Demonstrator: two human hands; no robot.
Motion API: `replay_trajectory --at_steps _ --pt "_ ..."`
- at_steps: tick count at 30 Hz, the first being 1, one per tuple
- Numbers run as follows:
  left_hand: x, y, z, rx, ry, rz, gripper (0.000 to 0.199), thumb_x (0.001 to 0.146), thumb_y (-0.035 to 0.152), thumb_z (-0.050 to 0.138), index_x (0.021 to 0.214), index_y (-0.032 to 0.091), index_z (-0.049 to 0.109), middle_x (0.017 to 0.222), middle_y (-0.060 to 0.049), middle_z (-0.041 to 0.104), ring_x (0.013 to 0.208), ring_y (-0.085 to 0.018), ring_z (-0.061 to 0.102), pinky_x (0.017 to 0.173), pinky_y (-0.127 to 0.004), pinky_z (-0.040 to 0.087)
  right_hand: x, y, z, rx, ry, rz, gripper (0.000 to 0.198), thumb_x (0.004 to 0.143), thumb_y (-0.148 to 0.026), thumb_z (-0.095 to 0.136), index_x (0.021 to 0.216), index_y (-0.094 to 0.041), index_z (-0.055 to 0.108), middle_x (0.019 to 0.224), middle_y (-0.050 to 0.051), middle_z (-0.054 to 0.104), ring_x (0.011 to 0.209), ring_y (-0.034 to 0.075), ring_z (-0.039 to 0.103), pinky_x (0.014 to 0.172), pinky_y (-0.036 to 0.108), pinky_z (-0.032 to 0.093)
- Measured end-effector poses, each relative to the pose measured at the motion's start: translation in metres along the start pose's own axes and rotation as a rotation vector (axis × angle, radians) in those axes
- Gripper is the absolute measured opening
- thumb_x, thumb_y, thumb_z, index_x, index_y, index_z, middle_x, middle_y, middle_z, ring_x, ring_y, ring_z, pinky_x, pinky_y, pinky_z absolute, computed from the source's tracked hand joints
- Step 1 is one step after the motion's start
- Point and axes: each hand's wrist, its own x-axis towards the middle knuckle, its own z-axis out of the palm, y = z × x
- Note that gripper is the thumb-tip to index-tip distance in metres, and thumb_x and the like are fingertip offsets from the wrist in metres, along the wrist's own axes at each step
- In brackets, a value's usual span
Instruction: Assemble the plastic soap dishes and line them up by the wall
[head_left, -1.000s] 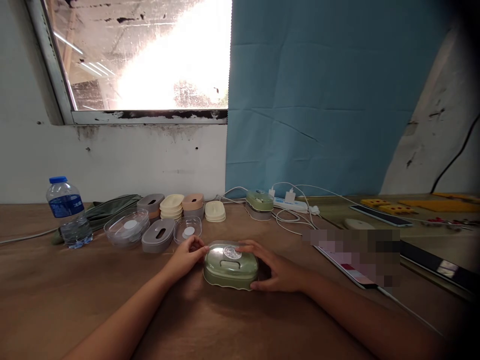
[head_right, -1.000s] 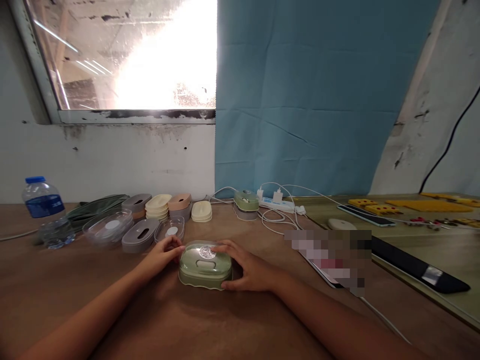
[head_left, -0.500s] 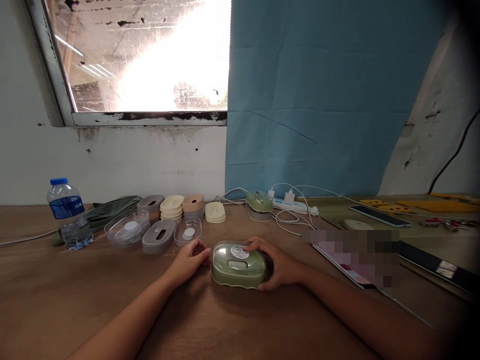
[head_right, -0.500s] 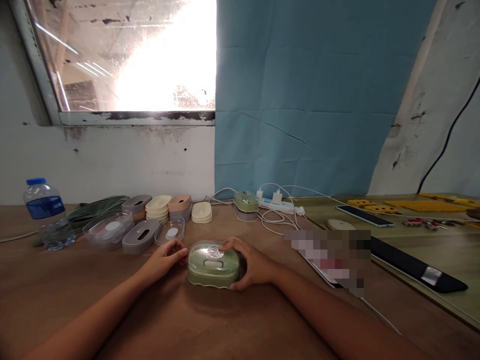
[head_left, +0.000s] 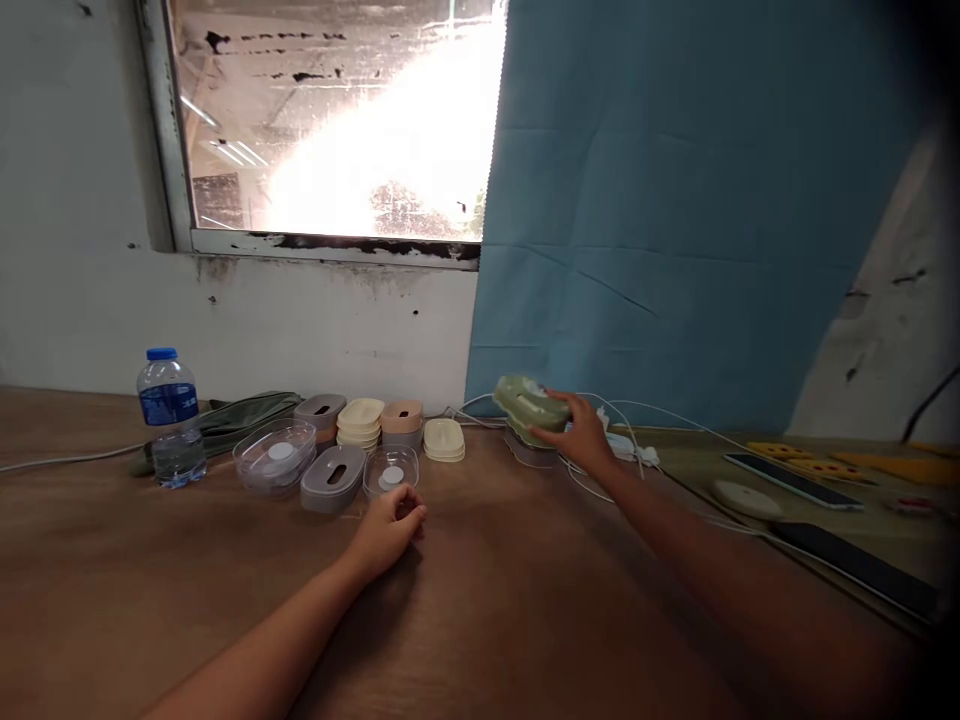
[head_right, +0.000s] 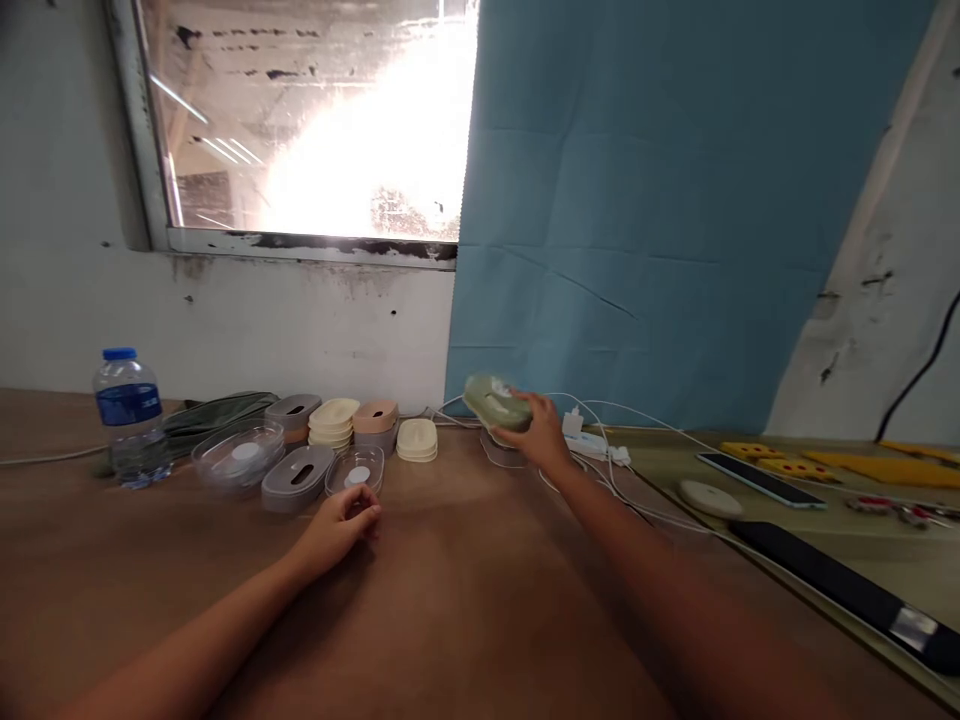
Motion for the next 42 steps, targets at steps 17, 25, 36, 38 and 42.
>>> replay_trajectory --at_steps 17,25,36,38,42 --pt "0.002 -0.001 -0.003 0.091 0.016 0.036 0.008 0.072 0.023 0.046 0.068 0.017 0.046 0.057 0.004 0.048 0.050 -0.011 0.049 0.051 -0.022 0.037 0.040 0.032 0.027 -0.227 -0.096 0.278 0.076 0.056 -0.047 0.069 0.120 -0.018 0.041 0.113 0.017 0.042 0.092 0.031 0.053 0.072 0.038 0.044" --pt "-0.004 0.010 -0.005 0.342 -0.002 0.215 0.008 0.074 0.018 0.046 0.067 0.016 0.049 0.062 0.002 0.049 0.059 -0.011 0.045 0.054 -0.021 0.033 -0.003 -0.032 0.053 -0.369 -0.221 -0.374 0.048 0.075 -0.032 0.054 0.117 -0.012 0.045 0.127 0.016 0.041 0.120 0.031 0.033 0.099 0.043 0.026" --pt "-0.009 0.012 -0.005 0.537 -0.053 0.344 0.006 0.074 0.014 0.045 0.074 0.017 0.050 0.074 -0.001 0.054 0.064 -0.012 0.048 0.059 -0.022 0.037 -0.036 -0.083 0.150 -0.416 -0.464 -0.348 0.026 0.088 -0.029 0.048 0.110 -0.015 0.051 0.110 0.007 0.054 0.092 0.018 0.056 0.078 0.038 0.048" --pt "-0.008 0.015 -0.008 0.597 -0.009 0.383 0.007 0.074 0.013 0.045 0.074 0.018 0.050 0.076 -0.002 0.055 0.069 -0.014 0.049 0.064 -0.024 0.038 -0.033 -0.079 0.151 -0.390 -0.479 -0.331 0.026 0.088 -0.029 0.049 0.110 -0.015 0.051 0.109 0.007 0.054 0.091 0.018 0.056 0.077 0.037 0.048" --pt "-0.004 0.021 -0.023 0.800 0.163 0.444 0.016 0.071 0.012 0.044 0.084 0.019 0.052 0.085 -0.004 0.059 0.083 -0.020 0.051 0.078 -0.032 0.037 -0.035 -0.071 0.140 -0.289 -0.460 -0.336 0.025 0.088 -0.028 0.049 0.109 -0.014 0.052 0.108 0.007 0.055 0.092 0.018 0.056 0.078 0.038 0.048"
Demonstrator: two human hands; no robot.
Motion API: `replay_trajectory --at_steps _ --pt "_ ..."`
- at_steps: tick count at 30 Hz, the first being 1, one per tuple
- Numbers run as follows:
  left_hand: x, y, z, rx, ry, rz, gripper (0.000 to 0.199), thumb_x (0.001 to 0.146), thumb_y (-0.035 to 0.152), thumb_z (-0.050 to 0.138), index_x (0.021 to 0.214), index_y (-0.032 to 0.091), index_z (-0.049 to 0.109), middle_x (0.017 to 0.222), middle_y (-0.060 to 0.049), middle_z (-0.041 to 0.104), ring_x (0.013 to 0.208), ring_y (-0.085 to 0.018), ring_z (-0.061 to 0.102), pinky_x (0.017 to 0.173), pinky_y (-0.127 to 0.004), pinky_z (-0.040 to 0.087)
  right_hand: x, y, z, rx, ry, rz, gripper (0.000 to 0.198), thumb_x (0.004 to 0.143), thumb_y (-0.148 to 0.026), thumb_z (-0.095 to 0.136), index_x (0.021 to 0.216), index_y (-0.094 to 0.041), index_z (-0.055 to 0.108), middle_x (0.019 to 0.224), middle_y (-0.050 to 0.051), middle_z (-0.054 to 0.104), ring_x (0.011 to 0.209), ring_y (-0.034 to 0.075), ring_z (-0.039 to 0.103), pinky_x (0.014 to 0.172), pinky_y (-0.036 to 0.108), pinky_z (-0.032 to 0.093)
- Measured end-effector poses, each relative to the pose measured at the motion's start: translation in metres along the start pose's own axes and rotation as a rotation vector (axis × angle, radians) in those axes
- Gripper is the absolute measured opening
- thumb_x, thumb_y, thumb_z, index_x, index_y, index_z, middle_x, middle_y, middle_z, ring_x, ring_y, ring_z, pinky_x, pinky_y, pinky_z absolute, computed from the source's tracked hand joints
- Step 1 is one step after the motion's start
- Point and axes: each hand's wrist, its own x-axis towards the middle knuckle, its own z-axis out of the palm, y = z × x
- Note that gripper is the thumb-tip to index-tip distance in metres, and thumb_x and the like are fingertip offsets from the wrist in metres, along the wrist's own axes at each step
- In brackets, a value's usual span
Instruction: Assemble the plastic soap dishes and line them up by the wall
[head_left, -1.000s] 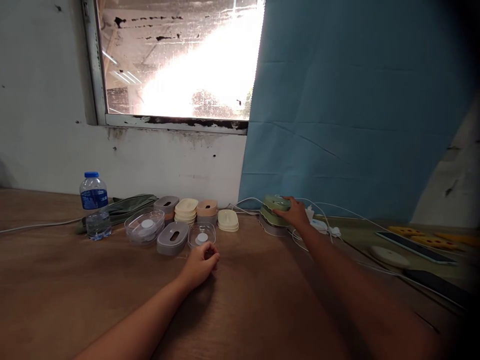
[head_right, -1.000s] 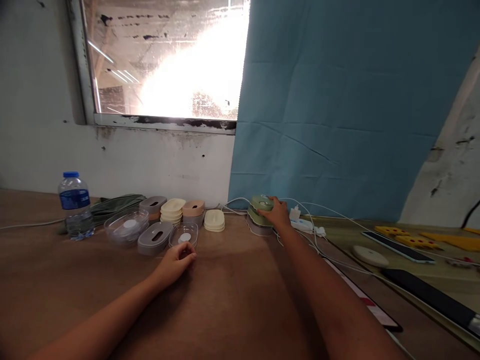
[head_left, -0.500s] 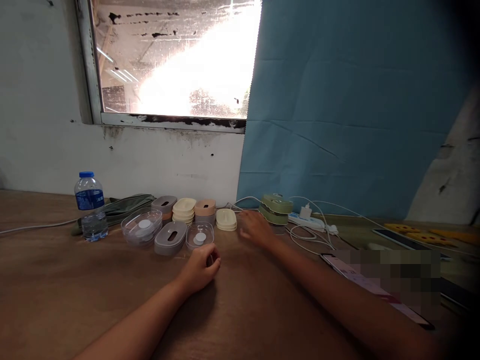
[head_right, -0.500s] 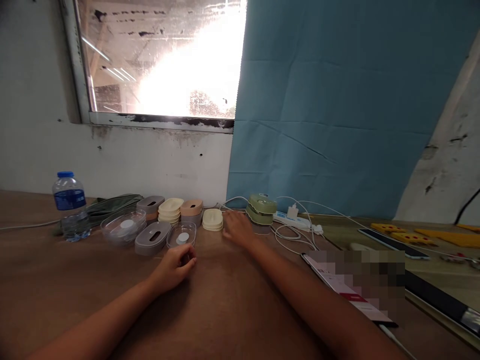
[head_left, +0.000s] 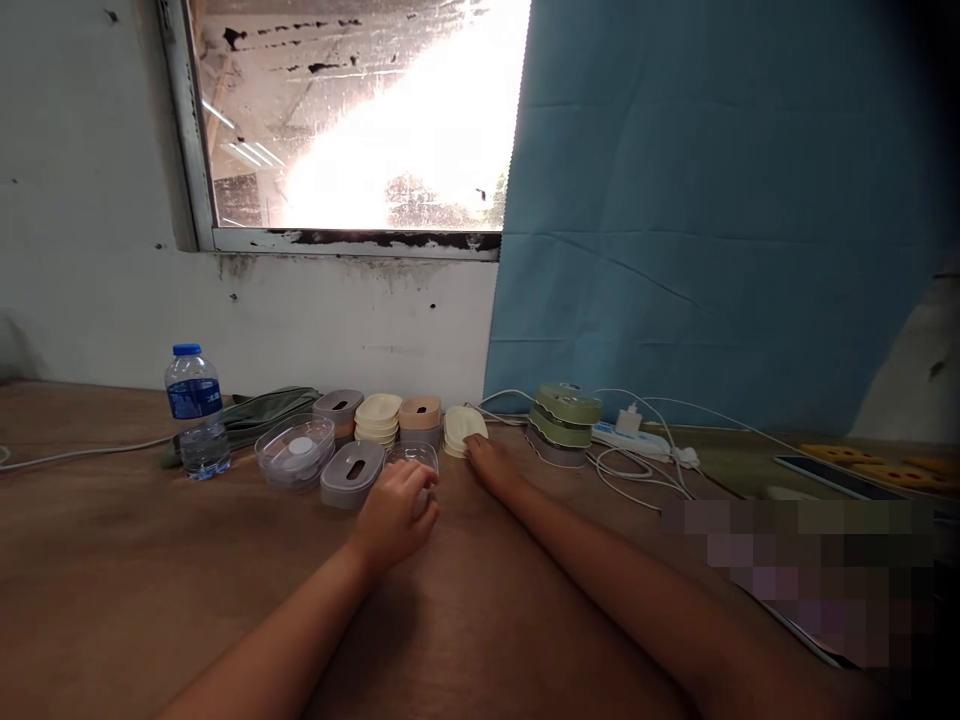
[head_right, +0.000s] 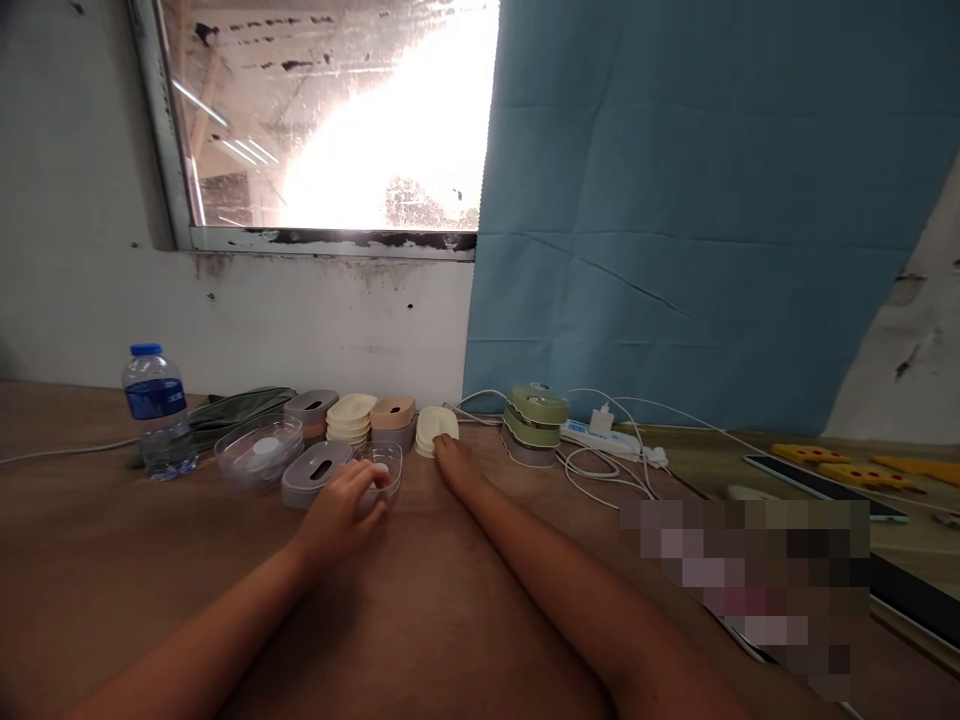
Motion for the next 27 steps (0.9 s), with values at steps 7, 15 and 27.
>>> replay_trajectory --at_steps 7,15,27 --pt "0.007 -0.038 -0.012 0.541 -0.058 -0.511 0.043 0.073 0.022 0.041 0.113 0.005 0.047 0.101 -0.020 0.060 0.098 -0.034 0.049 0.085 -0.044 0.031 -0.065 0.009 -0.036 0.232 0.108 -0.114 0.019 0.089 -0.021 0.041 0.105 -0.017 0.049 0.107 0.008 0.056 0.099 0.019 0.054 0.087 0.033 0.045" --pt "-0.001 -0.056 -0.013 0.492 -0.313 -0.513 0.038 0.068 0.020 0.051 0.104 0.011 0.055 0.093 -0.017 0.065 0.095 -0.035 0.053 0.081 -0.044 0.034 -0.157 0.023 -0.089 0.437 -0.031 -0.226 0.021 0.088 -0.026 0.042 0.108 -0.023 0.048 0.108 0.007 0.055 0.099 0.019 0.054 0.085 0.034 0.047" --pt "0.007 -0.048 -0.001 0.317 0.037 -0.679 0.045 0.080 0.035 0.043 0.116 0.008 0.038 0.115 -0.021 0.047 0.108 -0.035 0.042 0.088 -0.045 0.031 -0.161 0.027 -0.103 0.440 -0.124 -0.357 0.023 0.084 -0.013 0.039 0.102 -0.022 0.051 0.117 0.007 0.055 0.108 0.016 0.052 0.090 0.031 0.045"
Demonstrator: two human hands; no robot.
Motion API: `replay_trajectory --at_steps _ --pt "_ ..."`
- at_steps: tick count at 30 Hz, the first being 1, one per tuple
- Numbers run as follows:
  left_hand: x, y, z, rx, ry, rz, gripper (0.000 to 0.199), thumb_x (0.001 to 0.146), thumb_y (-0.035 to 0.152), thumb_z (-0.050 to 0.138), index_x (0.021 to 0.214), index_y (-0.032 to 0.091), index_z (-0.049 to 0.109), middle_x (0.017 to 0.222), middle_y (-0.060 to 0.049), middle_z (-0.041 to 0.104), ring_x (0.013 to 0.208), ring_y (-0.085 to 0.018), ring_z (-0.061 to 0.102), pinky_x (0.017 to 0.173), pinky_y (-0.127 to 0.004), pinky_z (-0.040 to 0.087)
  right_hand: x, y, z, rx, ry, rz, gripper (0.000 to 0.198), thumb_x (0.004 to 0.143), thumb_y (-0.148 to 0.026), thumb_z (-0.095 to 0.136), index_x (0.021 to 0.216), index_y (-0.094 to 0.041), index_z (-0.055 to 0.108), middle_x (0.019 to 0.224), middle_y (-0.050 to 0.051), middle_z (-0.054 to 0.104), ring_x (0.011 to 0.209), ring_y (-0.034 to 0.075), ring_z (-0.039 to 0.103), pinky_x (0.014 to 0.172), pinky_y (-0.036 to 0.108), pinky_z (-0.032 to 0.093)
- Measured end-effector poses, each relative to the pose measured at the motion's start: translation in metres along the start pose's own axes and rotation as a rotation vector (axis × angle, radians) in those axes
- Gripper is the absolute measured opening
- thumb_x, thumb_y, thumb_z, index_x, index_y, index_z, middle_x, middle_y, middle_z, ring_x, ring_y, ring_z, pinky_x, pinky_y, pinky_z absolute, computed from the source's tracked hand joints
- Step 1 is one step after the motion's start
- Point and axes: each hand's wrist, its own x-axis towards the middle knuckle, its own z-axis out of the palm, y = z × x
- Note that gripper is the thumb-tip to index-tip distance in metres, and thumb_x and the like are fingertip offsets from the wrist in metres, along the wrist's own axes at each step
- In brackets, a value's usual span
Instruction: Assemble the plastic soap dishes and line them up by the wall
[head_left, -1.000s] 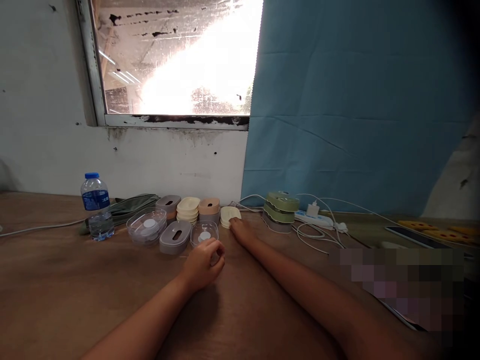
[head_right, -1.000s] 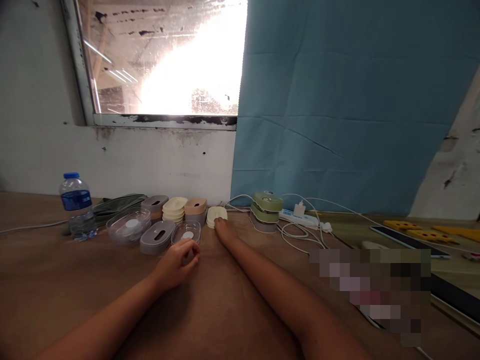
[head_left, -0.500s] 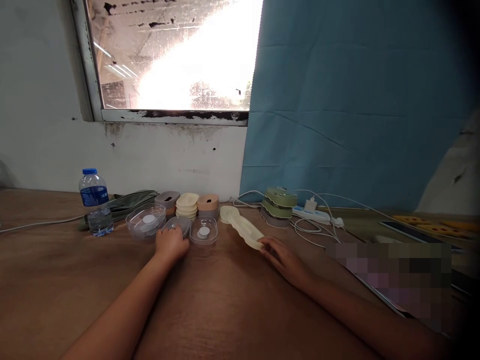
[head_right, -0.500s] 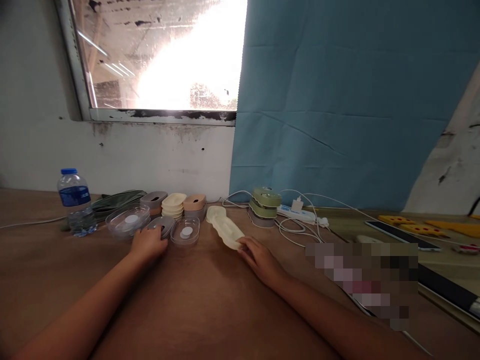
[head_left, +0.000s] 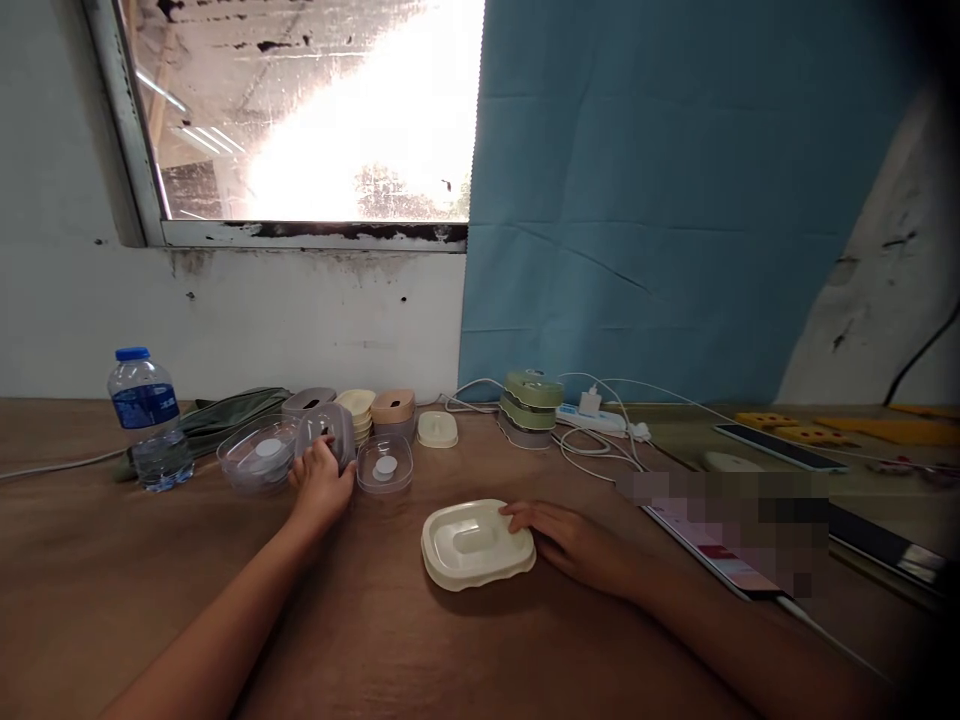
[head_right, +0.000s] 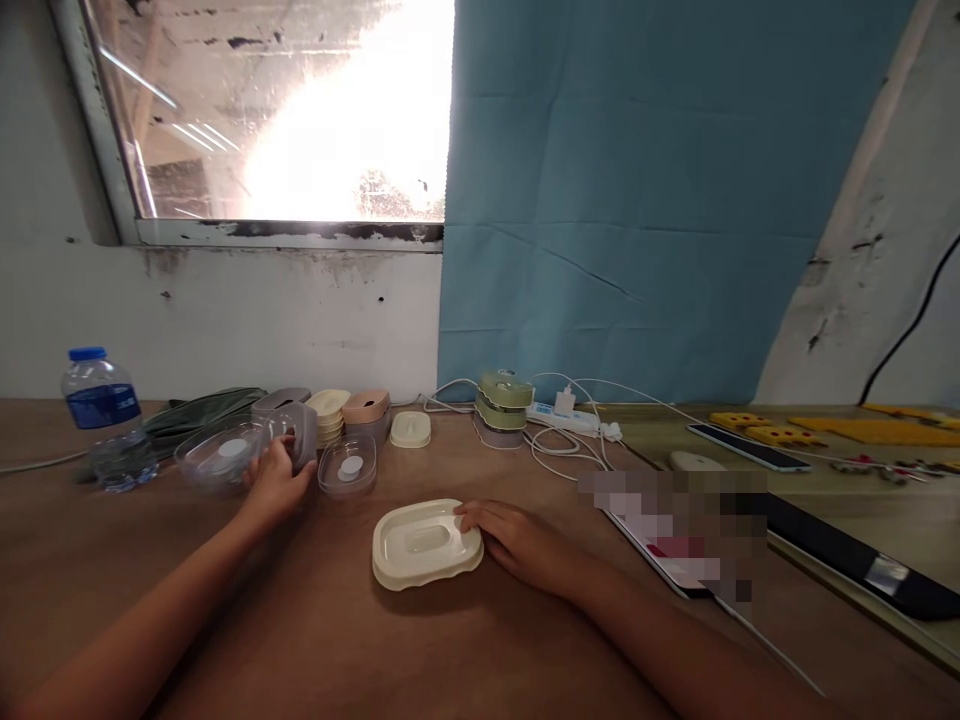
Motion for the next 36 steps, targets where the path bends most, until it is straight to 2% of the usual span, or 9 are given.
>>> replay_trajectory --at_steps 2,5,7,9,12,15,22,26,36 --pt "-0.007 0.008 0.000 -0.128 0.141 0.021 0.046 0.080 0.036 0.044 0.117 0.009 0.036 0.113 -0.019 0.047 0.106 -0.034 0.042 0.087 -0.046 0.031 0.000 0.002 0.000 -0.019 -0.015 -0.021 0.024 0.085 -0.012 0.036 0.099 -0.023 0.052 0.117 0.006 0.055 0.107 0.015 0.052 0.089 0.030 0.045" --pt "-0.024 0.022 0.000 -0.292 0.204 0.254 0.044 0.082 0.038 0.044 0.117 0.013 0.035 0.110 -0.015 0.046 0.103 -0.030 0.043 0.088 -0.045 0.031 0.000 0.003 0.000 -0.079 0.014 -0.038 0.028 0.084 -0.009 0.034 0.099 -0.023 0.053 0.112 0.004 0.058 0.103 0.016 0.055 0.087 0.032 0.045" --pt "-0.038 0.031 -0.002 -0.364 0.082 0.496 0.042 0.083 0.038 0.044 0.117 0.016 0.035 0.110 -0.012 0.046 0.103 -0.027 0.043 0.090 -0.044 0.030 0.001 0.003 0.000 -0.130 0.133 0.008 0.030 0.081 -0.008 0.036 0.102 -0.024 0.050 0.107 0.005 0.059 0.099 0.019 0.056 0.086 0.037 0.045" --pt "-0.050 0.038 -0.007 -0.395 -0.131 0.732 0.041 0.083 0.035 0.045 0.120 0.019 0.036 0.113 -0.011 0.045 0.106 -0.026 0.040 0.093 -0.043 0.029 0.002 0.003 -0.001 -0.158 0.331 0.083 0.030 0.078 -0.010 0.039 0.104 -0.023 0.045 0.103 0.007 0.059 0.097 0.021 0.056 0.084 0.040 0.045" --pt "-0.058 0.044 -0.018 -0.438 -0.442 0.940 0.046 0.082 0.031 0.047 0.126 0.024 0.035 0.119 -0.009 0.042 0.110 -0.023 0.036 0.097 -0.038 0.028 0.000 0.003 -0.003 -0.158 0.556 0.118 0.029 0.075 -0.013 0.044 0.103 -0.022 0.040 0.102 0.009 0.055 0.098 0.023 0.054 0.083 0.041 0.045" --pt "-0.058 0.046 -0.027 -0.506 -0.590 0.960 0.049 0.078 0.027 0.054 0.124 0.025 0.040 0.118 -0.007 0.044 0.109 -0.023 0.036 0.097 -0.037 0.028 -0.002 0.001 -0.006 -0.164 0.564 0.053 0.031 0.074 -0.014 0.048 0.103 -0.022 0.040 0.103 0.009 0.054 0.099 0.024 0.053 0.084 0.040 0.044" --pt "-0.055 0.047 -0.025 -0.468 -0.754 0.976 0.045 0.071 0.026 0.060 0.116 0.028 0.054 0.112 -0.005 0.053 0.104 -0.025 0.038 0.094 -0.041 0.026 0.000 -0.007 -0.008 -0.157 0.354 -0.105 0.036 0.074 -0.019 0.050 0.109 -0.023 0.047 0.109 0.009 0.056 0.102 0.023 0.053 0.087 0.038 0.042" --pt "-0.057 0.049 -0.023 -0.490 -0.776 0.980 0.041 0.075 0.025 0.057 0.116 0.030 0.054 0.114 -0.003 0.055 0.106 -0.025 0.038 0.095 -0.041 0.025 0.003 -0.009 -0.010 -0.165 0.170 -0.248 0.031 0.071 -0.025 0.054 0.102 -0.022 0.056 0.101 0.007 0.061 0.101 0.023 0.051 0.088 0.040 0.039" --pt "-0.060 0.051 -0.026 -0.485 -0.726 1.020 0.041 0.078 0.020 0.053 0.118 0.030 0.052 0.118 -0.001 0.056 0.112 -0.023 0.038 0.098 -0.037 0.023 0.003 -0.007 -0.013 0.009 0.024 -0.245 0.035 0.067 -0.026 0.063 0.100 -0.019 0.056 0.097 0.008 0.059 0.092 0.019 0.054 0.083 0.034 0.043"
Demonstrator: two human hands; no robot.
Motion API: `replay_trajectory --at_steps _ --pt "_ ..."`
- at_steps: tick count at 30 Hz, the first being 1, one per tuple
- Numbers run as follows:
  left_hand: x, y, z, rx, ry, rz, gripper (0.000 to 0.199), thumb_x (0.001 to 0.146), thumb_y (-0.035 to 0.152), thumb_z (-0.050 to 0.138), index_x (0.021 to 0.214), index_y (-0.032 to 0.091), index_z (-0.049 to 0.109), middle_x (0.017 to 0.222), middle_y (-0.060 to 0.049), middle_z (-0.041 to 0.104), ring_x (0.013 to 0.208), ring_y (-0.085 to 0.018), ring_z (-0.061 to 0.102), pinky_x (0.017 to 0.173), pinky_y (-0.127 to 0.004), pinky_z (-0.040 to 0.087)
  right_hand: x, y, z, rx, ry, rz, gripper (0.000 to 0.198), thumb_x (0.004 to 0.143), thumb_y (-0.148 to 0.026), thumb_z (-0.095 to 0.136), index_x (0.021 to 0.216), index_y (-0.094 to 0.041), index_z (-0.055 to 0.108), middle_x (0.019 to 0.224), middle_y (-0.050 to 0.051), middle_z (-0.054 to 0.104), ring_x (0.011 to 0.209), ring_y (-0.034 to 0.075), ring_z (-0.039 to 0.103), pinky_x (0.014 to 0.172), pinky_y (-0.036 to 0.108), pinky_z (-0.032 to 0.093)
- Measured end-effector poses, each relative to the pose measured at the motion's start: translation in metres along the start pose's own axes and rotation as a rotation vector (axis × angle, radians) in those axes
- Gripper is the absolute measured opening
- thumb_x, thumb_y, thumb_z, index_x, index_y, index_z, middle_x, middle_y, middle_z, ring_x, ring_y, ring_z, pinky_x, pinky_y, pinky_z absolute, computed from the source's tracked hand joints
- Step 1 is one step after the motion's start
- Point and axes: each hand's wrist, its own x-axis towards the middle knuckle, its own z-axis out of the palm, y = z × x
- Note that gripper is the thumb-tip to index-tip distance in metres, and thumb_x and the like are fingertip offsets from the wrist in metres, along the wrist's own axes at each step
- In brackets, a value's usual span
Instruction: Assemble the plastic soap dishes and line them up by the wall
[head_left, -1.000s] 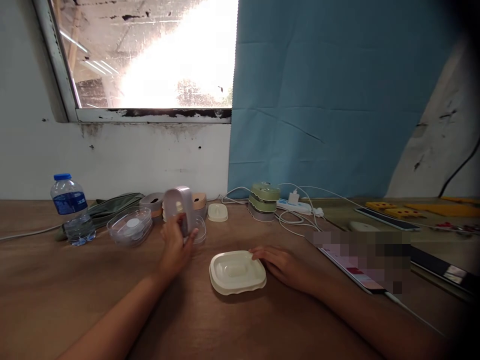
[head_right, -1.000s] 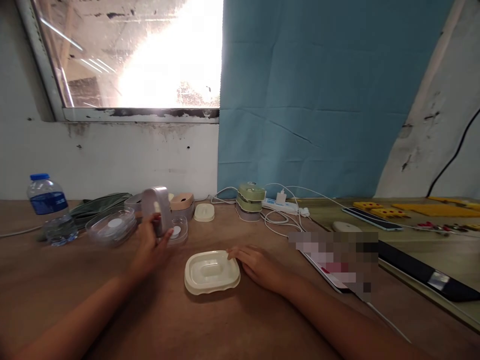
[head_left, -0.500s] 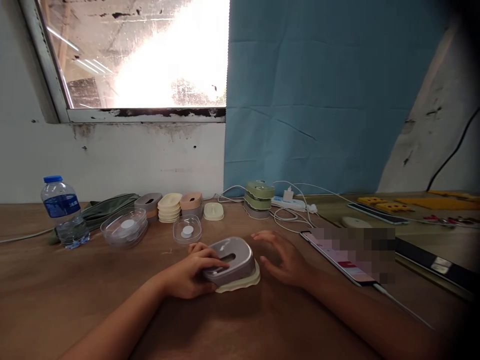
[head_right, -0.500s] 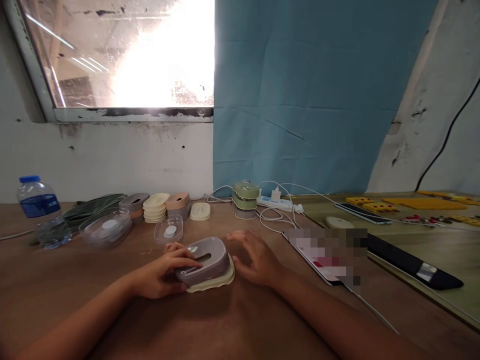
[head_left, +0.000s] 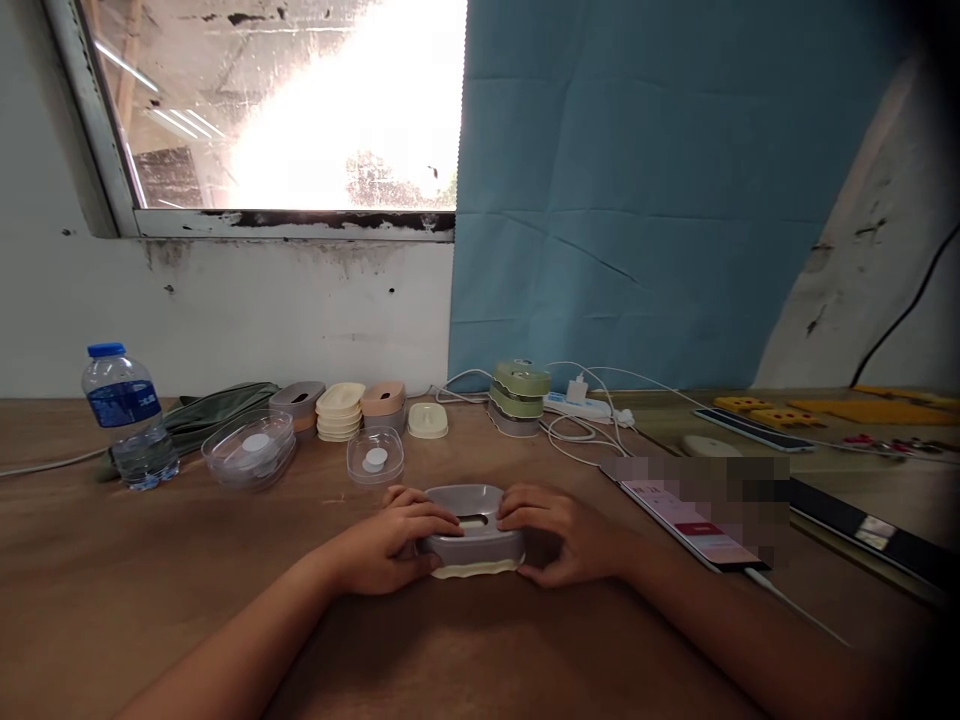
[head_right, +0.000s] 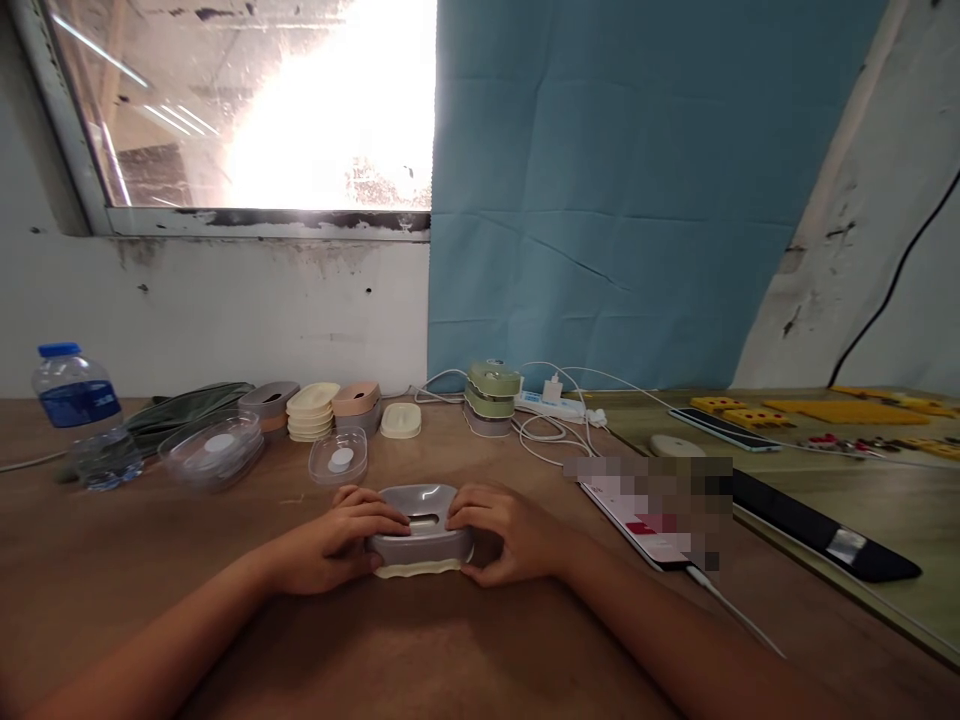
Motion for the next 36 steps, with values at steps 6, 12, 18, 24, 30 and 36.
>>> replay_trajectory --at_steps 6,12,18,24,30,36 --pt "0.001 0.000 -0.004 0.058 -0.009 0.028 0.042 0.076 0.021 0.055 0.117 0.031 0.053 0.112 -0.002 0.060 0.108 -0.023 0.044 0.095 -0.036 0.027 0.001 -0.001 0.001 -0.021 0.030 -0.014 0.029 0.069 -0.027 0.064 0.096 -0.019 0.058 0.093 0.007 0.061 0.090 0.018 0.056 0.081 0.032 0.045" --pt "0.000 0.002 -0.006 0.085 -0.032 0.042 0.043 0.076 0.021 0.054 0.118 0.029 0.052 0.113 -0.001 0.060 0.107 -0.023 0.044 0.094 -0.036 0.031 0.001 0.000 0.001 -0.041 0.051 -0.056 0.028 0.071 -0.029 0.064 0.095 -0.017 0.060 0.090 0.008 0.064 0.089 0.017 0.058 0.080 0.030 0.047" --pt "0.000 0.004 -0.007 0.119 -0.052 0.052 0.042 0.078 0.022 0.054 0.120 0.029 0.051 0.114 0.000 0.060 0.107 -0.021 0.044 0.094 -0.035 0.032 0.000 0.002 0.002 -0.110 0.071 -0.132 0.031 0.073 -0.030 0.063 0.100 -0.015 0.060 0.091 0.009 0.067 0.090 0.018 0.060 0.083 0.029 0.047" --pt "0.000 0.002 -0.005 0.156 -0.082 0.098 0.046 0.075 0.020 0.056 0.119 0.031 0.051 0.119 0.002 0.056 0.108 -0.022 0.045 0.094 -0.037 0.031 -0.002 -0.005 -0.002 0.030 -0.026 -0.118 0.041 0.070 -0.038 0.064 0.105 -0.017 0.059 0.096 0.008 0.066 0.091 0.018 0.061 0.084 0.030 0.047" --pt "-0.001 -0.002 -0.001 0.145 -0.046 0.113 0.047 0.072 0.018 0.058 0.117 0.031 0.052 0.118 0.002 0.057 0.107 -0.021 0.046 0.094 -0.036 0.030 0.001 0.011 -0.003 -0.044 0.225 0.156 0.030 0.079 -0.023 0.052 0.109 -0.021 0.055 0.115 0.008 0.054 0.107 0.019 0.051 0.091 0.034 0.042" --pt "-0.002 -0.003 0.001 0.125 -0.027 0.112 0.047 0.070 0.017 0.058 0.115 0.032 0.053 0.116 0.002 0.057 0.107 -0.021 0.046 0.094 -0.036 0.030 0.046 0.098 -0.046 -0.435 0.534 0.780 0.053 0.065 -0.031 0.063 0.116 -0.024 0.050 0.132 0.009 0.033 0.119 0.028 0.037 0.099 0.039 0.032"
